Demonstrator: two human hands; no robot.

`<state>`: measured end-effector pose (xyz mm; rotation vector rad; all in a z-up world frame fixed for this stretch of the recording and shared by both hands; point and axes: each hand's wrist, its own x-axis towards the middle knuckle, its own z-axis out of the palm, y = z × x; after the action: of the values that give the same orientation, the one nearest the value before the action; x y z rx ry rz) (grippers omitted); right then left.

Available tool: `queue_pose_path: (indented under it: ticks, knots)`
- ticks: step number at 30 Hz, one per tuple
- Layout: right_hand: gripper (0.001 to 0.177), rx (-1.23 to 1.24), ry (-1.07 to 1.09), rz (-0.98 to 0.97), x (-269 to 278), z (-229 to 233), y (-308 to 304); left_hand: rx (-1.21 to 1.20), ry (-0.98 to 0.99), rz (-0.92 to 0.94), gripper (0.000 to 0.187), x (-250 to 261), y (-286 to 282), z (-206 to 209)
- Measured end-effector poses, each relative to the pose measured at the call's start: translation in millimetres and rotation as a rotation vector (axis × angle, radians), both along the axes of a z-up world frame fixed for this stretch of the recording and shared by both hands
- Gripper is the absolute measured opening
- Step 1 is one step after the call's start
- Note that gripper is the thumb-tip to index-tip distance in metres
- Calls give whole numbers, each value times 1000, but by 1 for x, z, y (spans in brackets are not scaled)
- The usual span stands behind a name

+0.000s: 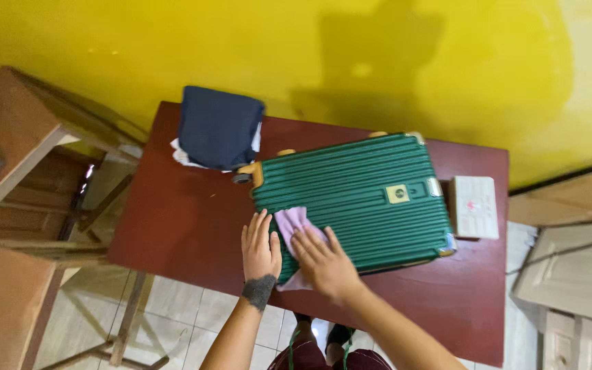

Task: The person wipes the exterior surfaces, wheels, and handle of a green suitcase using a cloth.

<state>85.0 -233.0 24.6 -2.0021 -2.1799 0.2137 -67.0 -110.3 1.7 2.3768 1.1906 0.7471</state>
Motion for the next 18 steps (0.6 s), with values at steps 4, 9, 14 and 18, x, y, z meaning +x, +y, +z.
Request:
queue_pose_path:
  ticks: [4,9,14,18]
  knots:
    - [77,-159,-87,-92,26,1,50,-83,-1,50,43,-41,18,-1]
    - [64,70,-58,-310,26,-9,98,-101,-36,77,44,-71,38,-2]
    - [67,85,10,-119,-36,0,141,-130,-53,57,46,-77,63,4]
    - [69,-242,-20,-5,-45,22,134,-103,-83,-10,45,-64,88,10]
